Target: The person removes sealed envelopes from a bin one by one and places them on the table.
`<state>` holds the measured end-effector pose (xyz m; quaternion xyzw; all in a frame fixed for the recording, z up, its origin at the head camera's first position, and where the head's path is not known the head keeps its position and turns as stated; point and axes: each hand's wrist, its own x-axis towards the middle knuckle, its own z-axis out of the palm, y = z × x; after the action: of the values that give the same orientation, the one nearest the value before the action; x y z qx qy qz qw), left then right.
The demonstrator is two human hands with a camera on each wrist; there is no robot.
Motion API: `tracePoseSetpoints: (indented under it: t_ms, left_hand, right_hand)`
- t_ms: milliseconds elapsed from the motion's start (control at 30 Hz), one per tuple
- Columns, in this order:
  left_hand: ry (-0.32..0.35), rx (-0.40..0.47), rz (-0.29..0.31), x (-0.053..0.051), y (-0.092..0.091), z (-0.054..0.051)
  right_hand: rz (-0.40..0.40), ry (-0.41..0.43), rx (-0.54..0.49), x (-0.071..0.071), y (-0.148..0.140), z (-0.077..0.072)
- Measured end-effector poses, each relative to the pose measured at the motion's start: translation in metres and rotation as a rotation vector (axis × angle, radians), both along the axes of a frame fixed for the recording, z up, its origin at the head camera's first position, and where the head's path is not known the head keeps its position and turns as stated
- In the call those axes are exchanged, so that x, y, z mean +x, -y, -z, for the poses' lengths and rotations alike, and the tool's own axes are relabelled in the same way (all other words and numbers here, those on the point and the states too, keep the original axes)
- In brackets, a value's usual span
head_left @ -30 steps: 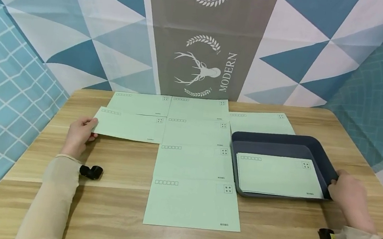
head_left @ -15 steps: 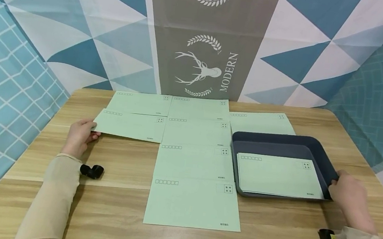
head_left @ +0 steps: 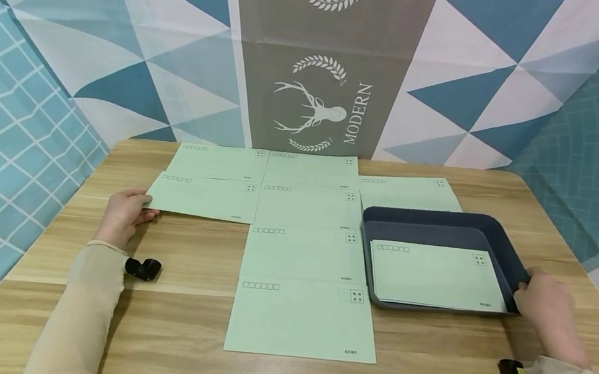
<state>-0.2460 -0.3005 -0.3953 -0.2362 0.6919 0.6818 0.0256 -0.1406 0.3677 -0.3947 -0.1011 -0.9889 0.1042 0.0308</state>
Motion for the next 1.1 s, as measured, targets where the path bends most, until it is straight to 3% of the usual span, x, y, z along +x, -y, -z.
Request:
tracePoseSetpoints:
  t_ms: [267,500,667,900,1100]
  left_hand:
    - [0.015,-0.091,0.027,0.0,0.0,0.001]
    - [0.045,-0.347,0.069,0.0,-0.001,0.003]
    - [0.067,-0.476,0.106,0.001,-0.003,0.002]
    - [0.089,-0.516,0.168,0.002,-0.007,0.0]
    - [0.077,-0.545,0.176,0.0,-0.01,-0.002]
  right_hand:
    - [-0.023,-0.026,0.0,0.0,-0.001,-0.001]
    - [-0.02,-0.009,0.003,0.0,-0.002,0.0]
    - [-0.017,-0.016,-0.004,0.001,-0.002,0.002]
    - [-0.016,-0.024,-0.011,0.001,-0.003,0.002]
    - [-0.012,-0.015,-0.018,0.001,-0.002,0.0]
